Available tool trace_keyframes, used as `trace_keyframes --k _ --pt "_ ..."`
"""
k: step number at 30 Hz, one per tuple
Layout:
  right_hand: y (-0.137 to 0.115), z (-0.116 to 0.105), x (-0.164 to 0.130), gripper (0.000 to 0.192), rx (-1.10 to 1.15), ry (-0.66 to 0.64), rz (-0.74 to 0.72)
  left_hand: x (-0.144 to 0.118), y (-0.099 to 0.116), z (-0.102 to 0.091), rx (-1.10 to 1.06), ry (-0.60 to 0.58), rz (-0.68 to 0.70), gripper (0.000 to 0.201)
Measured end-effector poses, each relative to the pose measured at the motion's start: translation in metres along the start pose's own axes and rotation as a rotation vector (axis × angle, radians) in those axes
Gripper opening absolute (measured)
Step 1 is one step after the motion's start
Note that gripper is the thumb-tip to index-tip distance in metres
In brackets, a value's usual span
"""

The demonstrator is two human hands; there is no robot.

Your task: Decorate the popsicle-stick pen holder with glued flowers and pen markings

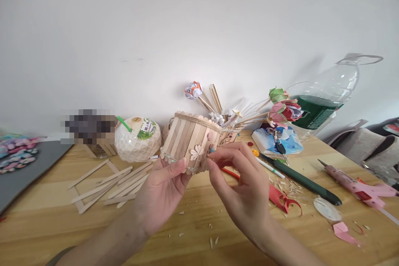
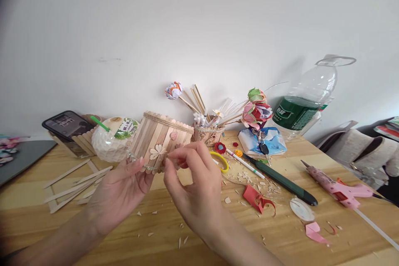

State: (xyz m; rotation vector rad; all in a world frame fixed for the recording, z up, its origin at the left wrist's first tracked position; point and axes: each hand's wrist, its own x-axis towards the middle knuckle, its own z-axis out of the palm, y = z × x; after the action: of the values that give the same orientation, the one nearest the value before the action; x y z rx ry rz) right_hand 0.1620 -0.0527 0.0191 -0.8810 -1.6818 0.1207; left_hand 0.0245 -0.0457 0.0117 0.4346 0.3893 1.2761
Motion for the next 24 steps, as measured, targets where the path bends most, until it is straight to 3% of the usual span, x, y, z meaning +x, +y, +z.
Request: trace_keyframes --k 9,24 --pt "0.0011 0.0063 -0.0049 0.012 -0.119 0.013 -0.122 -0.0007 0.0005 0.0021 -0.058 -0.064 -0.029 0.046" --pt "0.0091 0.0047 -0.0073 0.022 -0.358 0.043 -0.367 -0.0017 0.0009 0.0014 0.001 -0.034 -0.041 0.044"
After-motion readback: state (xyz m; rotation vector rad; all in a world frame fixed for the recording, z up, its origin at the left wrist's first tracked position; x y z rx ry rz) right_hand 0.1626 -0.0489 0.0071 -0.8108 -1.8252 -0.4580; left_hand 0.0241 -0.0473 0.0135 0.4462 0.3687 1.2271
